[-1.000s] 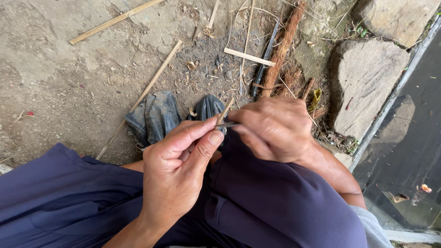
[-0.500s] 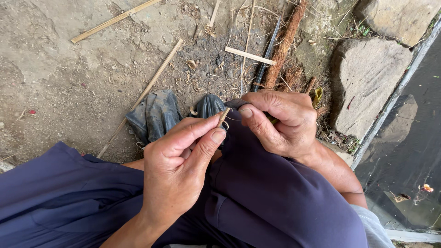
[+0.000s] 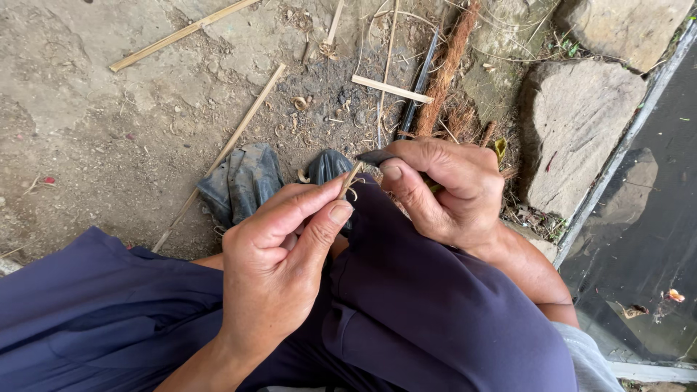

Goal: The person sits on the ground and uses a knife to split and shape a thin bamboo strip. They hold the strip with one hand and carefully shave and taper the end with the other, producing a pointed tip.

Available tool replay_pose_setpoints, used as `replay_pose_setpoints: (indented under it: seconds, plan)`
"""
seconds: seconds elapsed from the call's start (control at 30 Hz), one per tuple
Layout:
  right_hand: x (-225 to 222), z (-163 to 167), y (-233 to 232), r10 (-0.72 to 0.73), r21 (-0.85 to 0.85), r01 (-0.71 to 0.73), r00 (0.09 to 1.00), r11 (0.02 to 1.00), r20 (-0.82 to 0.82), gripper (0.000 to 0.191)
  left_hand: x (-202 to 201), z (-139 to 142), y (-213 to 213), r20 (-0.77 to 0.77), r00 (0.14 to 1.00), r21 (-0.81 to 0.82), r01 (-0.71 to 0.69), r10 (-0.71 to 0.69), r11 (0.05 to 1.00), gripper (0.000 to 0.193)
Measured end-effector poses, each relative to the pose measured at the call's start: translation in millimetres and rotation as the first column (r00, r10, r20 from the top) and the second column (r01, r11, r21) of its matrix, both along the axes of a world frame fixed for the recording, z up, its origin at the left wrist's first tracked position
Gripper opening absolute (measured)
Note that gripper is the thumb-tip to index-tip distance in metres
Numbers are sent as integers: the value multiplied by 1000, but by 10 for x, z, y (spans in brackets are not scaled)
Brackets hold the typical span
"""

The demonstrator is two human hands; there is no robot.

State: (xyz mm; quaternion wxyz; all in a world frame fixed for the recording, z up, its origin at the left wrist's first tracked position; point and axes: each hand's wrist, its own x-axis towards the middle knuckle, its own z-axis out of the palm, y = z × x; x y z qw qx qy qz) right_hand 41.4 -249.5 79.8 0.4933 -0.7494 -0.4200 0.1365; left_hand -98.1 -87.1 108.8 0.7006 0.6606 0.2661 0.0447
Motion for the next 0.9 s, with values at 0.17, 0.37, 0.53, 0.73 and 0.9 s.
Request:
replay_pose_setpoints:
  seconds: [0.17, 0.37, 0.53, 0.73, 0.9]
  plan:
    - [-29, 38, 8, 89, -56, -91, 995, 994, -47, 7, 45, -4, -13, -17, 999, -11, -32, 32, 999, 22]
    - [94, 55, 59, -11, 155, -42, 946, 987, 324, 15, 36, 7, -19, 28, 999, -17, -39, 40, 999, 23]
    - [147, 65, 17, 159, 44, -226, 798, 973, 581, 20, 31, 24, -22, 10, 999, -225, -45, 48, 973, 24]
    - [92, 7, 23, 110, 33, -159, 804, 987, 584, 26, -5, 57, -39, 11, 999, -235, -32, 35, 971, 24]
    - [72, 6, 24, 119, 32, -165, 825, 986, 553, 27, -29, 12, -39, 66, 997, -259, -25, 43, 965, 23]
